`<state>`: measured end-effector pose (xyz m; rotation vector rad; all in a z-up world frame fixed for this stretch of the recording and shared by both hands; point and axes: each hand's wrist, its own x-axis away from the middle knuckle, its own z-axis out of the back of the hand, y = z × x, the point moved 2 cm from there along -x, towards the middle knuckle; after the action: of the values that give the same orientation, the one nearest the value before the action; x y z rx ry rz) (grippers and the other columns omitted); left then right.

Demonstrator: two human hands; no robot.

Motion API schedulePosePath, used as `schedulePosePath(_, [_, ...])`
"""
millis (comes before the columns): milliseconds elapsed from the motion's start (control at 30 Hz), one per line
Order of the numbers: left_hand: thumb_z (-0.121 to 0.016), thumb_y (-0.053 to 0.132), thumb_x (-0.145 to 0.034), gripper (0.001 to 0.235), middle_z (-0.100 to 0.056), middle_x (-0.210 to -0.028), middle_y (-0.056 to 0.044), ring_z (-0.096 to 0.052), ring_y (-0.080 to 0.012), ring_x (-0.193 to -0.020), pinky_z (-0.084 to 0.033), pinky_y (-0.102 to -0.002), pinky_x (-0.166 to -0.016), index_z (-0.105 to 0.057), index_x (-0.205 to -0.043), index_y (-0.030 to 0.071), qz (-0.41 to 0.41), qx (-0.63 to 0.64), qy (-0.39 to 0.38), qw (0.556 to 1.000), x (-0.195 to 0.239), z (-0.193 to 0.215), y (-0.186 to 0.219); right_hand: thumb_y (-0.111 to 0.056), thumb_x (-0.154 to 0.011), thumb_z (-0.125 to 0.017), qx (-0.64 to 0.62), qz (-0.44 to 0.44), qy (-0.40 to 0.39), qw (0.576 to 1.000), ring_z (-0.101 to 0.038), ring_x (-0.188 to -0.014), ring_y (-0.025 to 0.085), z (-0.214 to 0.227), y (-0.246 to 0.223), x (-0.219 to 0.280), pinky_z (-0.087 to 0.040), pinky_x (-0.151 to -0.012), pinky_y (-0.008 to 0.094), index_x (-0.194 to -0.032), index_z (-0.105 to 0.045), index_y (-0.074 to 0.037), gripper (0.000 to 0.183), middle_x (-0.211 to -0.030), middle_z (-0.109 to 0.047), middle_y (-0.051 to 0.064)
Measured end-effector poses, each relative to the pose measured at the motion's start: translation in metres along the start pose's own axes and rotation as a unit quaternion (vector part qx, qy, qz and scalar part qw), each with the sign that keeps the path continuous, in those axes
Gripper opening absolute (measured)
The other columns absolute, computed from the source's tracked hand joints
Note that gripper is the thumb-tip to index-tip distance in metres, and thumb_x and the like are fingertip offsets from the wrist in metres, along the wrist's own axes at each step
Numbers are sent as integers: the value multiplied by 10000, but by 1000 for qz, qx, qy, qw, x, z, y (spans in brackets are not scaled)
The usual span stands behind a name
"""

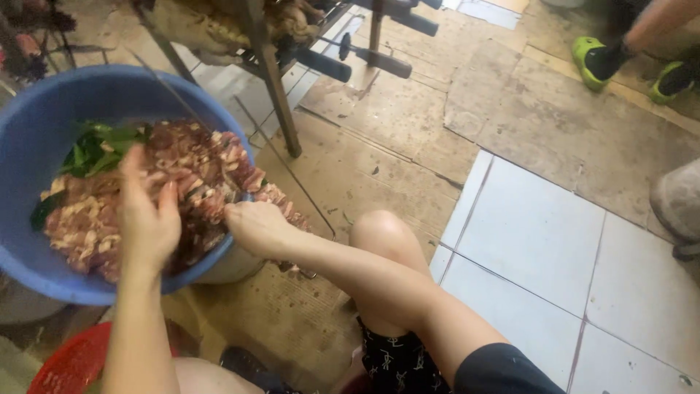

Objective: The person threads pieces of meat and leaves from a blue basin and a red basket onto metal skewers. They press the ingredients together along the length of the skewers and then hold them up.

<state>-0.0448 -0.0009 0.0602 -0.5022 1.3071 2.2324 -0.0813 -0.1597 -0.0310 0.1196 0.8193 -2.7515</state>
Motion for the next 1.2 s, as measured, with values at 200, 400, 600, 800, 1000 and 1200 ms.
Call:
schedulePosePath(200, [-687,116,-1043,149,-718,-816,-64,-662,-129,-664,-523,-259,-590,-741,-990,-13,264,146,-93,949,9,4,-72,-80,-895,-555,21,1,14,1000,-734,-821,387,-22,18,-12,-564,-695,521,-1020,-641,-49,154,-856,-733,194])
schedulePosePath(400, [-688,-39,-989,102,-708,-961,-44,-657,-123,-824,-536,-256,-734,-706,-1088,-18,167,307,19,937,-4,-12,-100,-108,-925,-552,32,39,36,998,-703,-792,430,1,7,0,-544,-683,538,-965,-613,-12,120,-835,-713,209])
schedulePosePath(600, [-677,31,-1015,232,-735,-1187,-17,-684,-118,-1056,-557,-270,-959,-686,-1243,70,53,188,70,978,-30,-13,-94,-203,-1047,-525,10,53,43,998,-672,-769,449,21,-4,5,-523,-684,545,-936,-595,4,245,-808,-684,223])
schedulePosePath(800, [-789,88,-824,219,-684,-1019,-132,-639,-307,-1006,-498,-455,-922,-755,-1036,46,-15,-250,-74,965,-15,-20,-113,-212,-1038,-539,26,44,27,998,-665,-754,451,25,-9,5,-516,-682,546,-902,-579,10,263,-787,-672,229])
schedulePosePath(1000, [-639,0,-927,89,-665,-876,-82,-666,-212,-842,-581,-402,-835,-648,-864,62,174,-200,-192,945,-21,-24,-146,-196,-1008,-551,35,52,5,998,-662,-754,454,25,-5,4,-516,-680,540,-871,-579,7,247,-784,-666,240])
schedulePosePath(1200, [-704,-23,-955,117,-685,-922,-61,-648,-154,-812,-559,-320,-718,-625,-954,63,131,185,-6,974,-23,26,-130,-202,-1032,-539,25,54,19,998,-676,-739,442,22,-4,2,-528,-678,534,-895,-594,21,267,-800,-682,232])
